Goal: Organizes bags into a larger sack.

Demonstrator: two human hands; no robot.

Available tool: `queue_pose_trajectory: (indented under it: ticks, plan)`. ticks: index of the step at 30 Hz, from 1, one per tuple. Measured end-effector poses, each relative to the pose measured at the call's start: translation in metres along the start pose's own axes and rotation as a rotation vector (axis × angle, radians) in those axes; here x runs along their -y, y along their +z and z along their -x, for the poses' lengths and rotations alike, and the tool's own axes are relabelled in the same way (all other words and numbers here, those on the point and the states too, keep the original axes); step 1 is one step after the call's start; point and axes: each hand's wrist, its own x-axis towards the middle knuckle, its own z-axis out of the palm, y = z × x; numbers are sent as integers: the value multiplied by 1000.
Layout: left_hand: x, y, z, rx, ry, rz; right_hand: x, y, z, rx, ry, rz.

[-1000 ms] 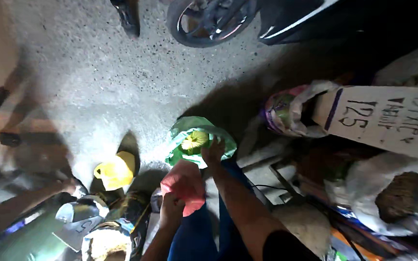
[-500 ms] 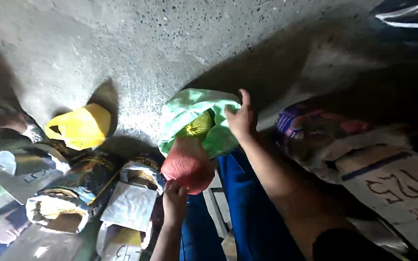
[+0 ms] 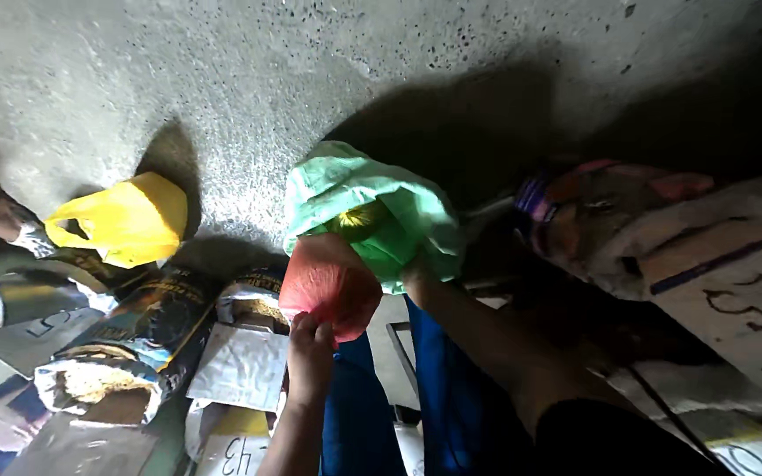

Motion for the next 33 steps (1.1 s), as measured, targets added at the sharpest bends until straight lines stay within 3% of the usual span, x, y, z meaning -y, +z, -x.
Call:
queue_pose_trajectory:
  ticks: [3, 6, 8, 10, 13, 14, 16, 18, 21, 24, 28, 33]
  plan:
    - [-11, 0, -3, 59, 87, -121, 8, 11, 22, -14, -160, 318]
    - [-22, 6, -8, 111, 217, -226, -13, 18, 42, -366, -337, 17]
    - [-32, 15, -13, 157, 277, -277, -26, 31, 39, -749, -199, -285]
    - [-37, 30, -21, 198, 324, -321, -34, 27, 23, -831, 22, -634]
    - [-25, 57, -41, 220, 388, -343, -38, 25, 2, -715, 169, -912]
    - [-21, 63, -47, 220, 402, -327, -34, 32, 0, -821, 152, -892]
    - [-8, 69, -56, 192, 444, -247, -21, 40, 2, -1059, -59, -831]
    - [13, 64, -54, 177, 461, -179, -10, 29, 10, -954, -230, -942]
    - [47, 45, -32, 127, 449, -145, -6, 10, -20, -588, -302, -1277]
    - [65, 15, -9, 51, 415, -230, 20, -15, -60, -457, -450, -906]
    - [75, -21, 7, -1, 327, -308, 68, -11, -111, -505, -500, -360]
    - [110, -56, -1, -91, 300, -286, 133, -17, -120, -294, -168, -139]
